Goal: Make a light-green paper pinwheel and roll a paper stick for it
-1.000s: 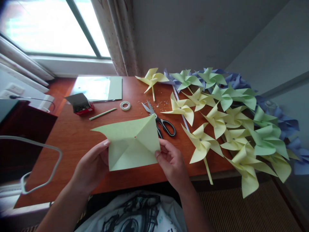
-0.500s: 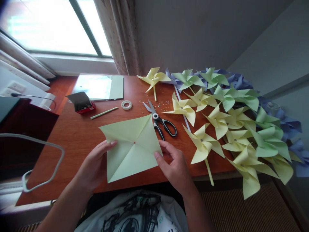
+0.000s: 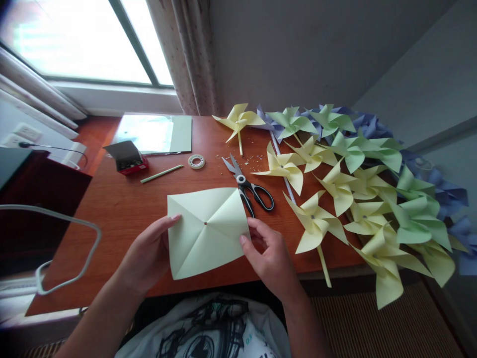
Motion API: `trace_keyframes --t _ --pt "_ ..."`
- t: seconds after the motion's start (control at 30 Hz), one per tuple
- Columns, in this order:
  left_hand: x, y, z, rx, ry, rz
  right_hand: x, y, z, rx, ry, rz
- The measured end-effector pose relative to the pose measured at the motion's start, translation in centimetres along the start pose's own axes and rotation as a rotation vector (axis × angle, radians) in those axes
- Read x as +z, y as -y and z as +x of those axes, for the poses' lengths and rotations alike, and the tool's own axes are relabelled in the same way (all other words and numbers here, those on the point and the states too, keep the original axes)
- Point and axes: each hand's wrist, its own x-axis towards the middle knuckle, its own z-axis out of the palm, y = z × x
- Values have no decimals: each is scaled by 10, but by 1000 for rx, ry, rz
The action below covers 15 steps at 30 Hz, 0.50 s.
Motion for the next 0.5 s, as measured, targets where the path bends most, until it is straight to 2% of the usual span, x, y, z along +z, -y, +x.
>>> trace_keyframes --t 0.1,0.33,0.5 --pt "-1 1 1 -13 10 -12 0 0 0 13 12 4" --pt "-3 2 1 128 -13 62 0 1 1 26 21 19" --pt "-3 2 1 153 -4 70 1 -3 3 48 0 -4"
